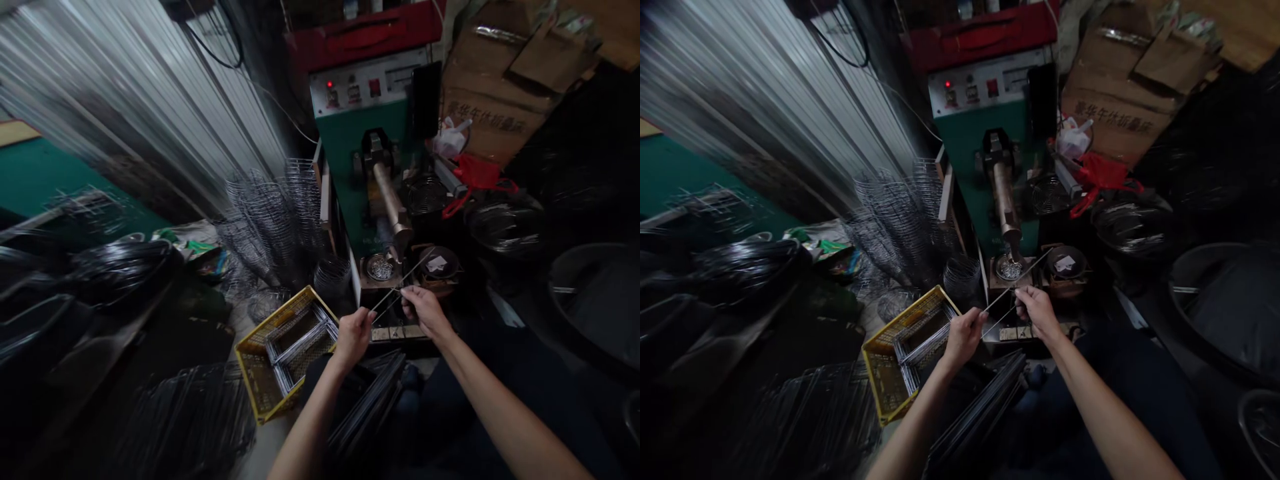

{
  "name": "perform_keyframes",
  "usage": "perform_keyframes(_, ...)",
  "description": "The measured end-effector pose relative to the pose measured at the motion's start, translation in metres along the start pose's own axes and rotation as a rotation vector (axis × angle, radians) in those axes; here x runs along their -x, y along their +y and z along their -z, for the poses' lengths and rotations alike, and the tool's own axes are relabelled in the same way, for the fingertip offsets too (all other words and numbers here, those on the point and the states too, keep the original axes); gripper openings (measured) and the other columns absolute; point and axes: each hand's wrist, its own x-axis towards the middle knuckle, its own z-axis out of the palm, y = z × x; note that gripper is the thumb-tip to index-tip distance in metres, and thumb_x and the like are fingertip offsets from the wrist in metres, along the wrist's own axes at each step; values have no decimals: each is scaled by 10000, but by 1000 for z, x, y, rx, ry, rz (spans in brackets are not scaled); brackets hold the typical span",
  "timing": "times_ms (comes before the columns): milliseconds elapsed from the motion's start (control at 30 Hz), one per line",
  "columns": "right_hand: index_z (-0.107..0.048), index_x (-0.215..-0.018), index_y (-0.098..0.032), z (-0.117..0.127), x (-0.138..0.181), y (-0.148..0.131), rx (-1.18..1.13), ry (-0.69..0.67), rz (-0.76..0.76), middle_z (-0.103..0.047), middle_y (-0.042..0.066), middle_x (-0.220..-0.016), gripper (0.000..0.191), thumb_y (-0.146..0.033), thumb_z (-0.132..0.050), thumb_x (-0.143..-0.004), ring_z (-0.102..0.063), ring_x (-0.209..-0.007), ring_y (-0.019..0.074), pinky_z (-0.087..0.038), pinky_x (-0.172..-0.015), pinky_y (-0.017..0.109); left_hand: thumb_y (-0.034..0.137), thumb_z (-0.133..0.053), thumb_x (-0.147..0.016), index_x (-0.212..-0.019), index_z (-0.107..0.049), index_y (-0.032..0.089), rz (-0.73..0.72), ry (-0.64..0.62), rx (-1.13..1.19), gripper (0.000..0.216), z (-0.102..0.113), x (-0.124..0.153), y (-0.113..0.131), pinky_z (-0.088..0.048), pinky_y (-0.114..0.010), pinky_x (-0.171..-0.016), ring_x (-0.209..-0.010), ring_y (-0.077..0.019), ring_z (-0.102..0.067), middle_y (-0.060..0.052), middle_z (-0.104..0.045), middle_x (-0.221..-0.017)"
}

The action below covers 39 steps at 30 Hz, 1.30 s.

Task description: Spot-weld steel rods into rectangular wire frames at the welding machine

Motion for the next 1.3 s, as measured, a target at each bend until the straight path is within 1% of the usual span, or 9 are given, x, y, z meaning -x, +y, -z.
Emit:
perform_keyframes(167,-582,-713,-168,-8,-5,-5,-57,-5,53,-522,-53,-545,337,-457,-749,-668,-415,-392,49,-292,-360,169,302,-418,-933,-618,-411,200,12,23,17,331,0,-3,-3,-242,-226,-506,-479,-78,-315,73,-306,-527)
perform_keyframes(333,-584,-699,-167,-10,-11,-8,-68,4,92,-504,-53,-554,323,-442,-753,-681,-407,-410,46,-292,-378,172,299,-429,-930,-621,-428,199,14,32,48,325,-2,-8,-3,-252,-225,-511,-483,-79,-330,69,-324,-534)
perform_keyframes(533,-593,-704,-167,-8,-18,-13,-69,20,96,-495,-56,-545,332,-446,-768,-660,-390,-401,43,-277,-375,175,315,-419,-935,-622,-384,203,24,23,74,334,-4,-13,-3,-229,-226,-495,-478,-78,-280,75,-305,-527)
perform_keyframes(700,-596,-708,-164,-6,-21,-17,-75,30,89,-487,-59,-546,324,-432,-770,-652,-386,-403,40,-270,-376,171,319,-406,-943,-635,-368,208,23,20,86,330,-7,-17,-1,-228,-227,-500,-480,-79,-279,75,-305,-530)
perform_keyframes(900,-596,-682,-166,-7,-22,-25,-62,22,94,-480,-58,-535,320,-430,-771,-639,-379,-397,42,-265,-369,174,333,-394,-947,-634,-371,209,21,35,74,338,-7,-21,-2,-231,-232,-504,-487,-83,-286,73,-298,-534)
perform_keyframes(1100,-602,-692,-165,-5,-28,-24,-54,-10,92,-485,-56,-536,317,-429,-774,-656,-383,-391,38,-263,-361,169,336,-407,-944,-625,-383,208,18,46,57,344,-8,-21,-6,-225,-240,-503,-482,-85,-279,73,-309,-526)
perform_keyframes(1300,-605,-714,-162,-5,-33,-26,-74,1,99,-489,-60,-529,330,-420,-795,-635,-385,-388,34,-275,-357,161,317,-416,-944,-633,-416,201,13,57,58,332,-9,-26,-8,-227,-231,-501,-489,-83,-273,76,-311,-531)
